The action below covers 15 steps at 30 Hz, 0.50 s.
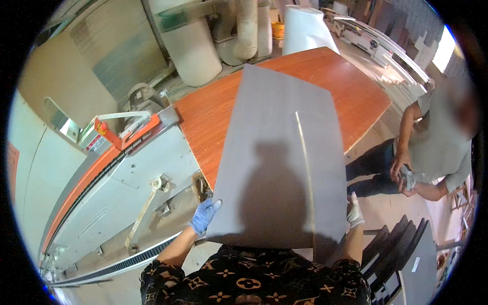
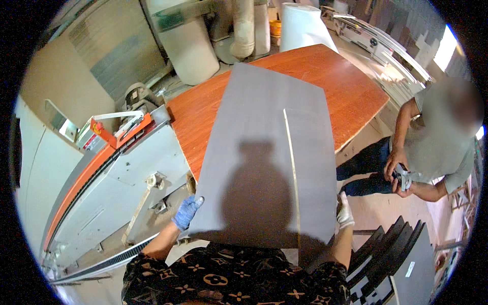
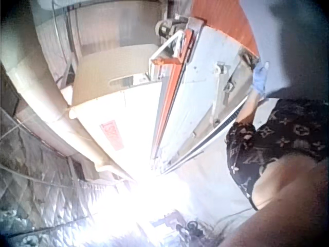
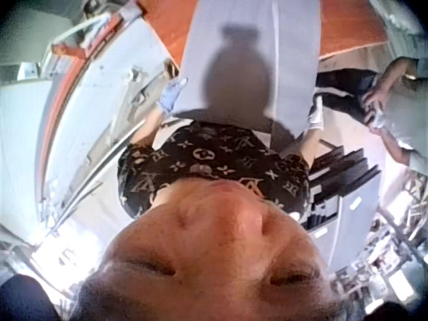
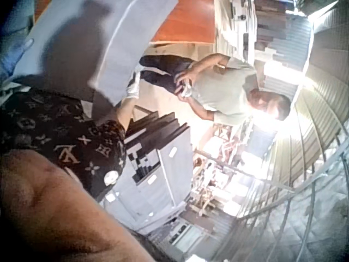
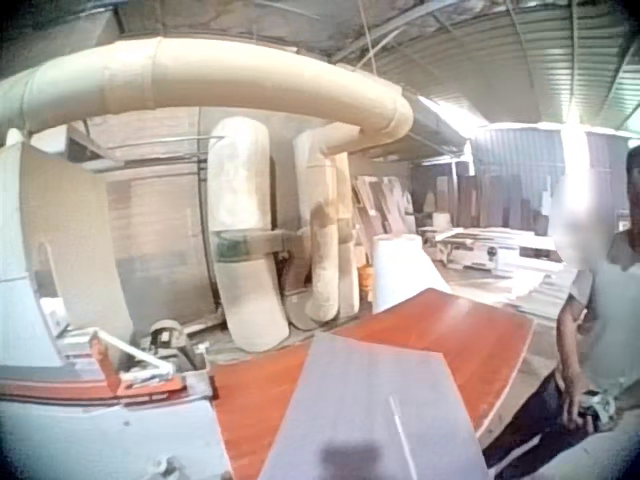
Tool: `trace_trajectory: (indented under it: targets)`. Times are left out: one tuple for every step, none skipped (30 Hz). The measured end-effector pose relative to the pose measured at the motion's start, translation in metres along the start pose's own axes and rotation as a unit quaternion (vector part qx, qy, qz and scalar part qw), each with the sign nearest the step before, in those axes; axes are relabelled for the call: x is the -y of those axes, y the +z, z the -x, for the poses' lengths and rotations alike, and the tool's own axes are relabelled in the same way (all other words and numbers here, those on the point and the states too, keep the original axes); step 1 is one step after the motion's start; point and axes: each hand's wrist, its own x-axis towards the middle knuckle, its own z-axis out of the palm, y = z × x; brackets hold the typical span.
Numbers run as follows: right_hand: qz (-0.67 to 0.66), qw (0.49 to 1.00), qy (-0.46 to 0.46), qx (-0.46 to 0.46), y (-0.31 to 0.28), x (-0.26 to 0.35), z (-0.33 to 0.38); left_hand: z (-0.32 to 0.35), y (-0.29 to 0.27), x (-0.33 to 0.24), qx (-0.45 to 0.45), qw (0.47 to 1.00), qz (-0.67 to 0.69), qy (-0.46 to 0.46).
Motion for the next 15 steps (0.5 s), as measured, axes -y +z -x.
trace_trajectory:
  targets:
    - [0.031, 0.999, -0.016, -0.022, 0.01, 0.007, -0.003, 0.001, -0.002, 0.008, 0.003, 1.0, 0.012, -0.005]
    - [0.11, 0.992, 0.029, -0.062, 0.012, 0.024, -0.004, 0.002, -0.002, 0.017, 0.007, 1.0, 0.028, -0.01]
    - [0.186, 0.975, 0.073, -0.099, 0.015, 0.043, -0.008, 0.0, -0.004, 0.02, 0.033, 0.999, 0.038, -0.014]
    - [0.258, 0.95, 0.116, -0.131, 0.017, 0.056, -0.015, -0.001, -0.004, 0.024, 0.027, 0.999, 0.041, -0.022]
    - [0.255, 0.956, 0.095, -0.113, 0.022, 0.063, -0.024, -0.001, -0.003, 0.029, 0.02, 0.998, 0.045, -0.03]
    - [0.252, 0.961, 0.069, -0.093, 0.026, 0.069, -0.04, -0.005, -0.002, 0.03, 0.013, 0.998, 0.05, -0.034]
    - [0.252, 0.964, 0.041, -0.076, 0.024, 0.081, -0.058, -0.01, -0.001, 0.028, 0.013, 0.998, -0.002, -0.054]
    - [0.287, 0.955, 0.026, -0.075, 0.019, 0.091, -0.082, -0.017, -0.003, 0.035, 0.021, 0.998, 0.006, -0.057]
    - [0.266, 0.963, 0.02, -0.041, 0.03, 0.094, -0.1, -0.019, -0.009, 0.049, 0.022, 0.998, 0.009, -0.066]
    - [0.237, 0.971, 0.009, -0.014, 0.045, 0.093, -0.114, -0.023, -0.012, 0.056, 0.03, 0.997, 0.005, -0.071]
    - [0.224, 0.974, -0.005, -0.03, 0.056, 0.089, -0.121, -0.021, -0.01, 0.055, 0.013, 0.998, -0.024, -0.058]
    - [0.21, 0.977, -0.011, -0.048, 0.065, 0.081, -0.12, -0.015, -0.009, 0.053, -0.018, 0.998, 0.003, -0.058]
    - [0.201, 0.977, -0.021, -0.074, 0.067, 0.078, -0.118, -0.015, -0.002, 0.053, -0.04, 0.997, 0.035, -0.056]
    - [0.238, 0.963, -0.036, -0.117, 0.07, 0.075, -0.117, -0.018, 0.006, 0.049, -0.062, 0.994, 0.068, -0.053]
    - [0.279, 0.944, -0.049, -0.167, 0.068, 0.074, -0.114, -0.02, 0.018, 0.041, -0.116, 0.993, 0.002, -0.035]
